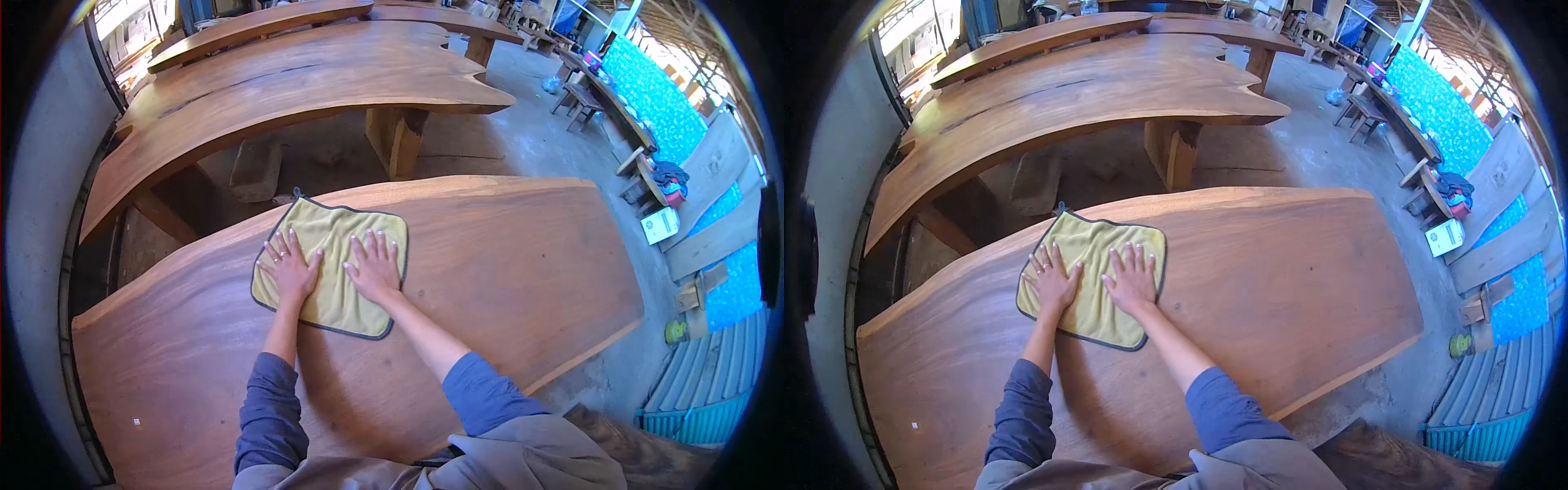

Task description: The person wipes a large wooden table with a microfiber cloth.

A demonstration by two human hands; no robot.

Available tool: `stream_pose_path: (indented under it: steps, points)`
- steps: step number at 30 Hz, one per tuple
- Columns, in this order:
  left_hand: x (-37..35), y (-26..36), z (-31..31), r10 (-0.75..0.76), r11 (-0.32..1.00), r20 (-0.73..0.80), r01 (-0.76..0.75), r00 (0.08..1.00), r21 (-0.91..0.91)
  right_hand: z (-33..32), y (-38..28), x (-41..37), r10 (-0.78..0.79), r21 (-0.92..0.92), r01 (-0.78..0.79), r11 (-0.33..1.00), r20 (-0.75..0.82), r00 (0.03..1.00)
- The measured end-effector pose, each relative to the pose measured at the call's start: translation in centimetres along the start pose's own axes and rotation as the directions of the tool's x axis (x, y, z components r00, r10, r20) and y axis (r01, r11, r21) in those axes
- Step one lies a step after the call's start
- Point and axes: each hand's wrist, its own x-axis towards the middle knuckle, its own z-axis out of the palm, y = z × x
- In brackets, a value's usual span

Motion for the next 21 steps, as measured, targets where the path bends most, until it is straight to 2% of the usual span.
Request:
stream_pose_path:
  steps: [5, 9, 12, 14, 15, 16, 17, 18, 20, 21]
  points:
    - [3.3, -1.8, 1.1, -0.069, 0.997, 0.003, 0.069, 0.998, 0.035, 0.6, -1.7, 2.4, -0.217, 0.047, 0.216, 0.975, 0.029, 0.976]
    - [5.5, -4.0, 1.9, -0.184, 0.979, -0.044, 0.187, 0.982, 0.083, 1.5, -1.7, 3.2, -0.44, 0.11, 0.434, 0.894, 0.036, 0.897]
    - [6.3, -4.1, 2.5, -0.208, 0.97, -0.07, 0.215, 0.976, 0.113, 2.7, -0.8, 4.0, -0.532, 0.212, 0.551, 0.807, -0.142, 0.835]
    - [7.7, -3.6, 2.6, -0.215, 0.968, -0.07, 0.222, 0.974, 0.114, 2.8, 0.0, 5.2, -0.51, 0.232, 0.536, 0.812, -0.166, 0.844]
    - [8.3, -2.9, 2.6, -0.197, 0.97, -0.125, 0.212, 0.972, 0.117, 2.7, 0.4, 6.0, -0.489, 0.191, 0.5, 0.845, -0.109, 0.866]
    - [9.1, -2.4, 2.4, -0.217, 0.967, -0.104, 0.228, 0.971, 0.112, 2.6, 0.8, 6.7, -0.463, 0.147, 0.466, 0.873, -0.051, 0.885]
    - [9.9, -2.0, 2.2, -0.237, 0.963, -0.084, 0.245, 0.968, 0.108, 2.6, 1.1, 7.2, -0.442, 0.202, 0.457, 0.866, -0.12, 0.889]
    - [11.2, -2.6, 3.8, -0.186, 0.972, -0.204, 0.211, 0.961, 0.106, 2.7, 1.7, 7.8, -0.438, 0.213, 0.455, 0.865, -0.124, 0.891]
    - [13.1, -2.0, 4.2, -0.148, 0.975, -0.165, 0.172, 0.975, 0.143, 3.3, 2.7, 8.9, -0.433, 0.23, 0.453, 0.862, -0.134, 0.891]
    - [13.8, -1.6, 4.9, -0.07, 0.981, -0.243, 0.111, 0.967, 0.158, 3.6, 3.2, 9.3, -0.425, 0.232, 0.443, 0.866, -0.126, 0.897]
